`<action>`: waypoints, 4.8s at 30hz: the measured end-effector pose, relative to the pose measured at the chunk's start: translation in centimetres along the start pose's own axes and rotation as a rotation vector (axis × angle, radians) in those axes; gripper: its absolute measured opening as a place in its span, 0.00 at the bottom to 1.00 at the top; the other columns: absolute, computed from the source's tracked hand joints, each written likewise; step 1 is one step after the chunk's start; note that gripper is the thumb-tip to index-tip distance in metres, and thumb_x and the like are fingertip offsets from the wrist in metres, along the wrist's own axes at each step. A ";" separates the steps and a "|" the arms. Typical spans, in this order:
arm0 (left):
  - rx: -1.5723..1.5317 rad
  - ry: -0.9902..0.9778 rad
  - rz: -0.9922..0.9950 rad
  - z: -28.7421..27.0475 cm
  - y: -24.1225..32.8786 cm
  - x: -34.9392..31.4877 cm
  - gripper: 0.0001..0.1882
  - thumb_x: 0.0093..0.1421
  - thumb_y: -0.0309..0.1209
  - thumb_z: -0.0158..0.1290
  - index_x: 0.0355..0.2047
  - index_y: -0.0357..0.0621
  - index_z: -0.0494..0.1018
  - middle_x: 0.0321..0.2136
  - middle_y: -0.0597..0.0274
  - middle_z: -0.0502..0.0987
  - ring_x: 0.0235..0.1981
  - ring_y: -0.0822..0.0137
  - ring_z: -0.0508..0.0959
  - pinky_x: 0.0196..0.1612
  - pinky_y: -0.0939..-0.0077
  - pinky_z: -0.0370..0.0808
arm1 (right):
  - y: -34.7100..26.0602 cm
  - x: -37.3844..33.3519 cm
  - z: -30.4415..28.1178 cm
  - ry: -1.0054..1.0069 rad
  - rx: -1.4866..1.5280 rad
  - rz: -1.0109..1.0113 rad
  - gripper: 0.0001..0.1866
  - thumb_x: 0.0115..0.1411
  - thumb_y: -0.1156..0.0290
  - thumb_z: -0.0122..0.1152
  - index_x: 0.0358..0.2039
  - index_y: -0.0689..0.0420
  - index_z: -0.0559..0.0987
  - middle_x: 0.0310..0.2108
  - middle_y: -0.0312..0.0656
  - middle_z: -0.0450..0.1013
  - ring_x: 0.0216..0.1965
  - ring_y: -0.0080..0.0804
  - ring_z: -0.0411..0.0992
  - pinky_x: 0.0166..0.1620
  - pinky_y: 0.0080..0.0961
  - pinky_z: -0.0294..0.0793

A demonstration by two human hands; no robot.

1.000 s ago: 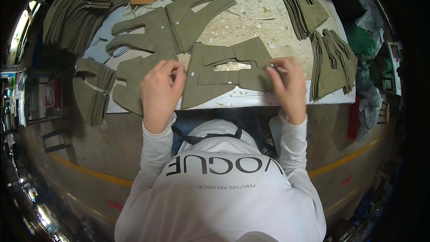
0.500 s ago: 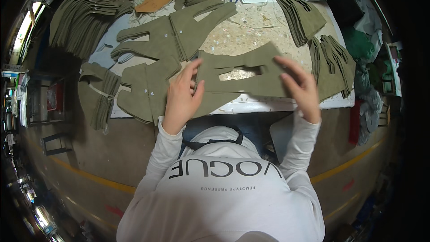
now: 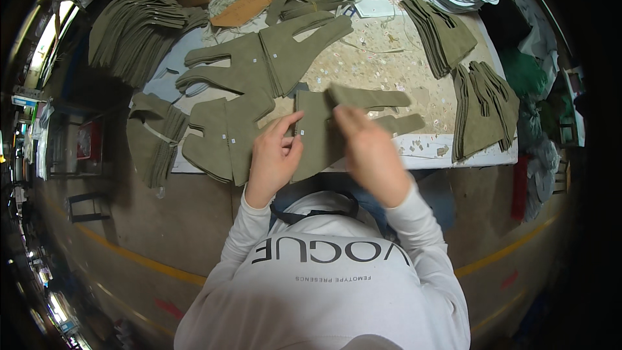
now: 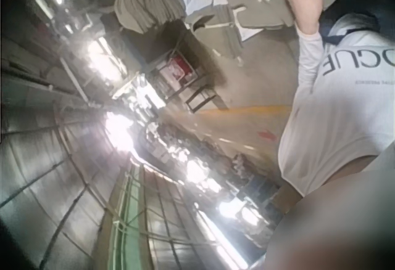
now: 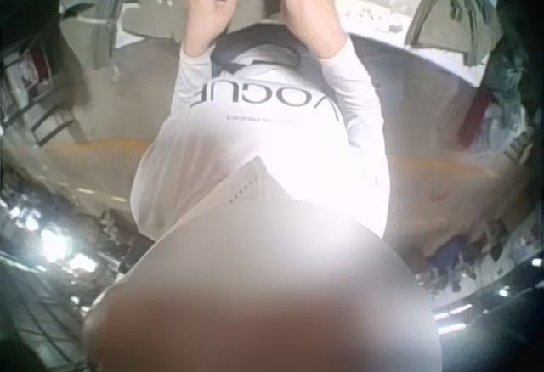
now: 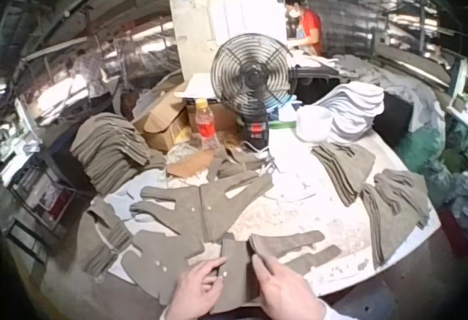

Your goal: The person repeatedly picks up olive-green fabric pieces from a table, separates them, and stacks them into neat piles. They handle the pieces one at a time, aligning edges and occasionally flipping them over before placing them into growing stacks.

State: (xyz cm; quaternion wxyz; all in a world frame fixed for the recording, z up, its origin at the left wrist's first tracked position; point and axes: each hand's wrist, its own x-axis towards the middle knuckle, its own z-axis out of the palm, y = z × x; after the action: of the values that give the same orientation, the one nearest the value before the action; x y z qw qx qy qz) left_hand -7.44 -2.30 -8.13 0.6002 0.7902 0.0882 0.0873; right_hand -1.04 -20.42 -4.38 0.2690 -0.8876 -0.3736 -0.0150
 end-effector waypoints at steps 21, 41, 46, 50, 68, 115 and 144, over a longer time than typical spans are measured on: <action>0.601 -0.359 0.481 -5.2 6.6 4.5 0.21 0.54 0.23 0.52 0.50 0.43 0.75 0.55 0.51 0.72 0.47 0.51 0.78 0.51 0.64 0.75 | 8.9 2.8 0.7 0.493 0.528 0.219 0.12 0.64 0.75 0.54 0.46 0.58 0.81 0.42 0.37 0.78 0.39 0.22 0.75 0.35 0.16 0.73; 0.175 0.405 -0.127 -43.4 6.8 18.8 0.20 0.62 0.27 0.52 0.55 0.52 0.75 0.48 0.67 0.77 0.44 0.80 0.75 0.43 0.87 0.73 | 11.5 0.6 1.8 0.558 0.405 0.241 0.11 0.64 0.75 0.53 0.42 0.58 0.83 0.37 0.36 0.78 0.34 0.19 0.73 0.30 0.14 0.69; 0.635 0.520 0.117 -44.0 4.6 19.5 0.18 0.58 0.35 0.58 0.50 0.52 0.79 0.43 0.61 0.81 0.44 0.68 0.78 0.48 0.74 0.74 | 11.6 0.6 1.7 0.510 0.360 0.253 0.10 0.64 0.75 0.53 0.41 0.59 0.82 0.36 0.36 0.78 0.35 0.19 0.74 0.30 0.15 0.69; 1.221 0.656 0.199 -43.5 5.1 19.6 0.18 0.55 0.47 0.58 0.46 0.61 0.80 0.39 0.53 0.81 0.42 0.57 0.80 0.49 0.67 0.75 | 10.6 1.3 1.3 0.478 0.374 0.260 0.10 0.63 0.77 0.54 0.41 0.58 0.82 0.36 0.36 0.78 0.36 0.20 0.75 0.31 0.16 0.70; 0.917 -0.565 0.617 -14.4 -0.2 13.9 0.17 0.50 0.33 0.64 0.40 0.44 0.78 0.38 0.61 0.78 0.39 0.55 0.78 0.43 0.63 0.75 | 6.1 14.1 4.8 -0.074 0.142 -0.478 0.11 0.49 0.71 0.68 0.35 0.54 0.82 0.39 0.40 0.74 0.45 0.41 0.72 0.47 0.36 0.74; 0.570 -0.008 0.597 5.2 -1.9 -2.3 0.13 0.51 0.17 0.57 0.38 0.38 0.79 0.44 0.54 0.81 0.50 0.55 0.79 0.55 0.61 0.76 | 6.5 -9.4 2.4 0.403 0.191 0.079 0.12 0.51 0.86 0.63 0.38 0.63 0.81 0.42 0.46 0.78 0.50 0.45 0.77 0.51 0.33 0.76; 0.015 -0.283 -0.124 7.2 2.2 2.2 0.23 0.66 0.34 0.52 0.59 0.41 0.66 0.43 0.43 0.77 0.33 0.64 0.82 0.37 0.75 0.77 | 5.0 -8.3 -0.8 0.310 0.340 0.014 0.13 0.48 0.82 0.66 0.37 0.57 0.84 0.34 0.39 0.74 0.31 0.32 0.72 0.34 0.27 0.72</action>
State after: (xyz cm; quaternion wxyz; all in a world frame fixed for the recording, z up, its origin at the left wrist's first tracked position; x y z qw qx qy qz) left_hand -3.42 -9.10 -7.81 0.6049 0.7921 0.0522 -0.0627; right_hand -3.57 -29.15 -7.88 0.4688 -0.8192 -0.3190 -0.0863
